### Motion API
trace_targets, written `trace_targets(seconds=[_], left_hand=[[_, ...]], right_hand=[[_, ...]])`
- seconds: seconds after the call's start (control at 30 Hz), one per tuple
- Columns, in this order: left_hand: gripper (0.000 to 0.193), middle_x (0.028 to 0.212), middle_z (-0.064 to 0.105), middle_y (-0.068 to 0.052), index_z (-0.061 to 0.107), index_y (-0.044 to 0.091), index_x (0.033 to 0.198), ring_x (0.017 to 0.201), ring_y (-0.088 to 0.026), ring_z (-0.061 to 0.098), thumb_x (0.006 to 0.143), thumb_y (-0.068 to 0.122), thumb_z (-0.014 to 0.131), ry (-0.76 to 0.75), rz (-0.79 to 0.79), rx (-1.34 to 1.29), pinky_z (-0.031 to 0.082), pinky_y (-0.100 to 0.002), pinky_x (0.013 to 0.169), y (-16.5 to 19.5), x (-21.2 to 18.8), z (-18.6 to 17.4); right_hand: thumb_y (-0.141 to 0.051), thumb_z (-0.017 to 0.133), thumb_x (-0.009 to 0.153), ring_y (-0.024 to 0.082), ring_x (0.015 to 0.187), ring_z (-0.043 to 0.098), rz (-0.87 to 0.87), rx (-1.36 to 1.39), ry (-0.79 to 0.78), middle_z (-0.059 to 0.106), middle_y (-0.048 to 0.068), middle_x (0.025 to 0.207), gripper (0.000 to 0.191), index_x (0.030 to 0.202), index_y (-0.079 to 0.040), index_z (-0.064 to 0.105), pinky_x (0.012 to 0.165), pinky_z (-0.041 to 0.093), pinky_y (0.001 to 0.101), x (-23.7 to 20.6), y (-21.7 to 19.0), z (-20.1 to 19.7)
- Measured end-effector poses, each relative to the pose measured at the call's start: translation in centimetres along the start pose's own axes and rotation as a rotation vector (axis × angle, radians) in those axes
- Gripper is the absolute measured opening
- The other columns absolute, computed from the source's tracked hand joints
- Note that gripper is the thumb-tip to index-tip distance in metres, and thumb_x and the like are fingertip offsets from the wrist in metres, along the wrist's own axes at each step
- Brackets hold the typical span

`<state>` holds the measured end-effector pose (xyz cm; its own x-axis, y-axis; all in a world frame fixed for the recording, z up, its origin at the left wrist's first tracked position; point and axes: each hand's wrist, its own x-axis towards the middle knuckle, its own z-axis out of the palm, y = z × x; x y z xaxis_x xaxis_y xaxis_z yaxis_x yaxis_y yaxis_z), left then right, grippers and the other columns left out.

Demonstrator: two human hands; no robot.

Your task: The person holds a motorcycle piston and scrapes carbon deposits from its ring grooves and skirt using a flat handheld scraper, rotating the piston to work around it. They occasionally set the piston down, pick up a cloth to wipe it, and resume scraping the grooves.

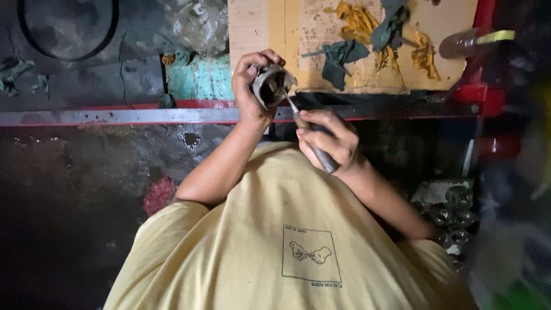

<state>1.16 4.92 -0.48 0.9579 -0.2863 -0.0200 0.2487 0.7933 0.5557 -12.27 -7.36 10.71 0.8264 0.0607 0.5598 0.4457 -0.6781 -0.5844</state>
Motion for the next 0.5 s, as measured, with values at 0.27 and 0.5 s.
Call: trace_targets(seconds=[0.27,0.5], left_hand=[[0.027,0.107,0.061,-0.022,0.057,0.001,0.106,0.104,-0.035,0.058,0.095,0.025,0.051,-0.006,-0.073,-0.135,0.051,-0.045,0.097,-0.5,0.6,-0.6],[0.029,0.107,0.061,-0.022,0.056,0.002,0.104,0.105,-0.035,0.058,0.093,0.027,0.051,-0.015,-0.085,-0.168,0.05,-0.045,0.097,-0.8,1.2,-0.3]], right_hand=[[0.005,0.085,0.085,0.031,0.097,0.074,0.263,0.06,0.152,0.071,0.018,0.11,0.026,0.094,-0.001,0.061,0.084,0.062,0.0388,0.8,0.3,0.6],[0.009,0.085,0.081,0.031,0.096,0.074,0.189,0.038,0.119,0.07,0.019,0.106,0.031,0.094,-0.002,0.058,0.084,0.062,0.0399,0.9,-0.7,-0.3]])
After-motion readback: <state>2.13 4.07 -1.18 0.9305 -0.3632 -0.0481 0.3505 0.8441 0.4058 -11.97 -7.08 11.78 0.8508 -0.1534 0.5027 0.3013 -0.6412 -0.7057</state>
